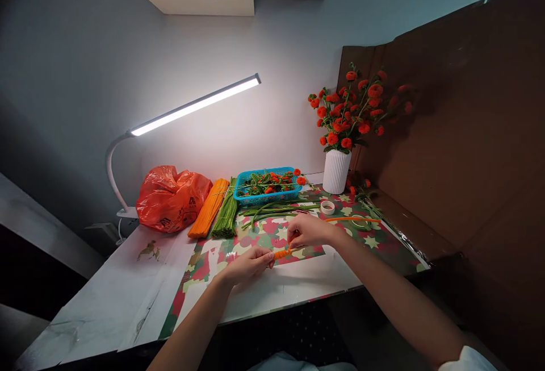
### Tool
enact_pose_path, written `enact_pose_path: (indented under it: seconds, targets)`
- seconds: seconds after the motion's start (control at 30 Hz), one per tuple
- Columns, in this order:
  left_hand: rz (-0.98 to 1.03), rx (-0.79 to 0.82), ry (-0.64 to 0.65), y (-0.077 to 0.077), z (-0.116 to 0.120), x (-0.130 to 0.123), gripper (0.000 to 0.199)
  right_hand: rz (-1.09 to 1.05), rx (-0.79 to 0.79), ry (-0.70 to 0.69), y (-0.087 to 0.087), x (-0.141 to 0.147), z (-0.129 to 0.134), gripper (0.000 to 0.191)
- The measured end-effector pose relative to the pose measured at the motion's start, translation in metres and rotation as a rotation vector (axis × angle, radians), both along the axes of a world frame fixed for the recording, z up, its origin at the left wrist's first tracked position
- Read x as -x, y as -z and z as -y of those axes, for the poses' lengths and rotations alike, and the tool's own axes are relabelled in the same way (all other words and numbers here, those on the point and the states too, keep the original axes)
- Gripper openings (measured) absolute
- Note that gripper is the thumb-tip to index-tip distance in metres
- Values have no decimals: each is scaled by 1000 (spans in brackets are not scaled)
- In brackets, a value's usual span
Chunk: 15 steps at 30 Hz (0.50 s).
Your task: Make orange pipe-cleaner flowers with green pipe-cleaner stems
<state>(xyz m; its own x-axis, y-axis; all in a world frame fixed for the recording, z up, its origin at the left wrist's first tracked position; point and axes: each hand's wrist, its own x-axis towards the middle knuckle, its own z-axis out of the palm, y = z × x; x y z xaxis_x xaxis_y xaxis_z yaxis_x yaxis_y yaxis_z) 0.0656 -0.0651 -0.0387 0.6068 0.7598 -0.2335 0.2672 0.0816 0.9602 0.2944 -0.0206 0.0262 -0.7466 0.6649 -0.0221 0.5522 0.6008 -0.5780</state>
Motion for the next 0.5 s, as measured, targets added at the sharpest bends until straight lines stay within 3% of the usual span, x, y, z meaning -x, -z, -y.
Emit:
enact_pose_path:
  seconds: [0.23,0.5]
  targets:
    - [133,78,-209,9,-4,-5,48,132,-624,173,-2,22,21,16]
    - [337,162,-378,20,-15,-5,48,-12,-918,312,27,41,13,20]
